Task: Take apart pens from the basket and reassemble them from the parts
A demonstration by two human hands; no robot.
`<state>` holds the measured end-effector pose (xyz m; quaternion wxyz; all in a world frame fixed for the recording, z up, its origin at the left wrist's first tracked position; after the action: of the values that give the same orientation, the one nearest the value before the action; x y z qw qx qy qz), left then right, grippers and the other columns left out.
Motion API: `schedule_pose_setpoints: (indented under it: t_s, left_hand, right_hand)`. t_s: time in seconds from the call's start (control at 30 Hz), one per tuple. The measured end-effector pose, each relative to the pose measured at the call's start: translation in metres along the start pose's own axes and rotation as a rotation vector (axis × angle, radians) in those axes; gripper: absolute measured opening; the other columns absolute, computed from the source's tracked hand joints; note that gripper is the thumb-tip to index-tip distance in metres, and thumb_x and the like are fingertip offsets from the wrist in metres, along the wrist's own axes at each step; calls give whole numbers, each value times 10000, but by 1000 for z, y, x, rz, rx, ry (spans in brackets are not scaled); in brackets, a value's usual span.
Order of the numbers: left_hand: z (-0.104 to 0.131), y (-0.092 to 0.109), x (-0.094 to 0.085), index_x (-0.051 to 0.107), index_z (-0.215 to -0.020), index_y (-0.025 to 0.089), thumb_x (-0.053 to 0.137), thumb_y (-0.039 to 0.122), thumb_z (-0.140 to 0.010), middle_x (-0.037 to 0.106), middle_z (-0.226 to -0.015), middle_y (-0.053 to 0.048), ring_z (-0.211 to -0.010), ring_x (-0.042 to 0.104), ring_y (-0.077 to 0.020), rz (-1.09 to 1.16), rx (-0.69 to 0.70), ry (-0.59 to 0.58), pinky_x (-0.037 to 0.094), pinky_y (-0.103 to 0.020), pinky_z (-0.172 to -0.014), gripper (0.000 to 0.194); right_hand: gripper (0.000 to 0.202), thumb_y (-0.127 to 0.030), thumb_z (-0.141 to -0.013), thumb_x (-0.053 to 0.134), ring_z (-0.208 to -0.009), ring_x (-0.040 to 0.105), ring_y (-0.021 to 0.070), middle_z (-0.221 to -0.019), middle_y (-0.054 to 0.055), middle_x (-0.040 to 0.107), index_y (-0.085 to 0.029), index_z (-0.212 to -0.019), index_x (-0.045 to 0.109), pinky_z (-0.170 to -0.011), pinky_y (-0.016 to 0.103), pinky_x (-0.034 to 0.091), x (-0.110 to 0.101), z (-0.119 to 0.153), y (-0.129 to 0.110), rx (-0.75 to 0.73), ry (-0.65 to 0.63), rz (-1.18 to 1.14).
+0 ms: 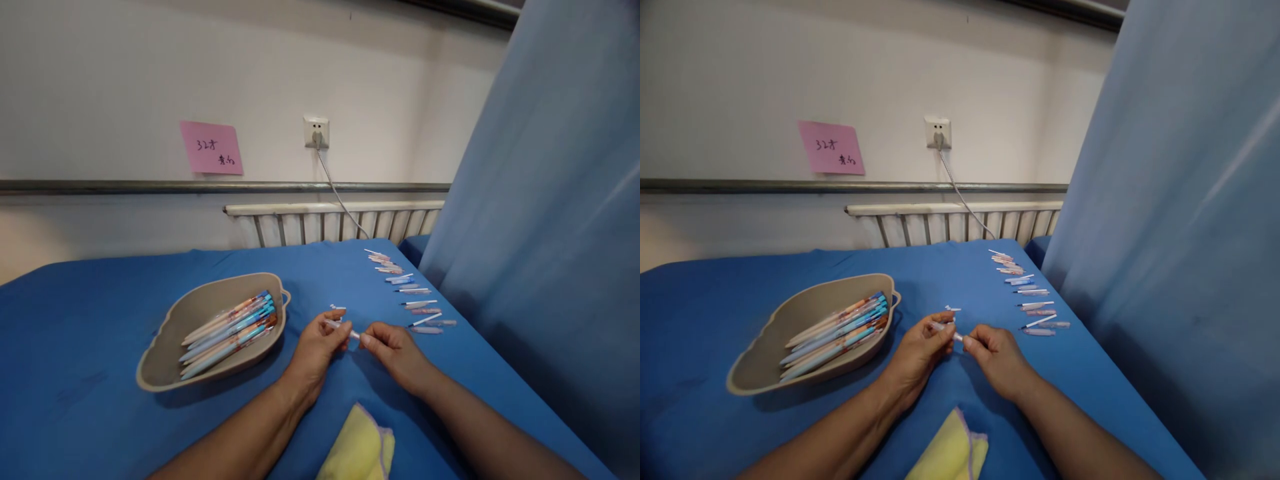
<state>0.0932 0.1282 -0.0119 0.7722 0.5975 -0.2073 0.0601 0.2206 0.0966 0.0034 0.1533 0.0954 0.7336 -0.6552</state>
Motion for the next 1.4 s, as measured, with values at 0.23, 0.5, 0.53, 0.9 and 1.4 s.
schedule_pose_setpoints:
  t_s: [0.23,0.5,0.53,0.9,1.4]
  left_hand:
    - [7,2,17,588,-1117,191,793,123,-596,660,-1056,-72,-960,604,-165,159,-61,-166,429,-244,-828,565]
    - [-3,3,-1,615,-1019,146,821,188,-568,653,-723,-1,-619,575,-100,-16,41,-23,413,-208,-628,497]
    - [-3,5,1,618,-1027,149,822,162,-556,671,-774,-17,-658,591,-107,7,41,-56,418,-210,-660,513]
    - [-1,3,-1,609,-1040,155,818,259,-582,642,-723,6,-592,569,-95,-23,43,27,418,-212,-603,514]
    - [3,6,5,619,-1054,178,802,255,-604,666,-855,-30,-697,602,-122,-3,50,-23,437,-231,-670,492]
  right_hand:
    - [323,-434,-830,480,-505,298,87,-530,-67,337,-153,-690,554,-477,224,228,0,-1,4,34,-21,-68]
    - [346,-473,-804,514,-496,300,85,-518,-65,349,-156,-675,565,-467,221,219,-1,-2,5,41,-20,-80]
    - [352,-483,-798,520,-484,285,81,-509,-68,338,-156,-673,565,-457,221,208,-1,-2,7,53,-29,-106]
    - [385,-527,-785,522,-473,280,79,-501,-72,332,-161,-672,565,-450,218,212,0,-2,5,49,-32,-131]
    - [421,-570,-727,577,-411,237,58,-453,-82,344,-154,-661,577,-408,208,167,7,-2,11,123,-99,-328]
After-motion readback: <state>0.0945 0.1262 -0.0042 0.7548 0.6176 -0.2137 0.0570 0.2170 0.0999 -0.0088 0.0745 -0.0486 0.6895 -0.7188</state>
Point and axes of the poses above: each hand's wrist, its own z-axis away from the middle knuckle, its own x-axis out of the palm, y = z × x, the point moved 9 cm from there along -z, towards the middle knuckle
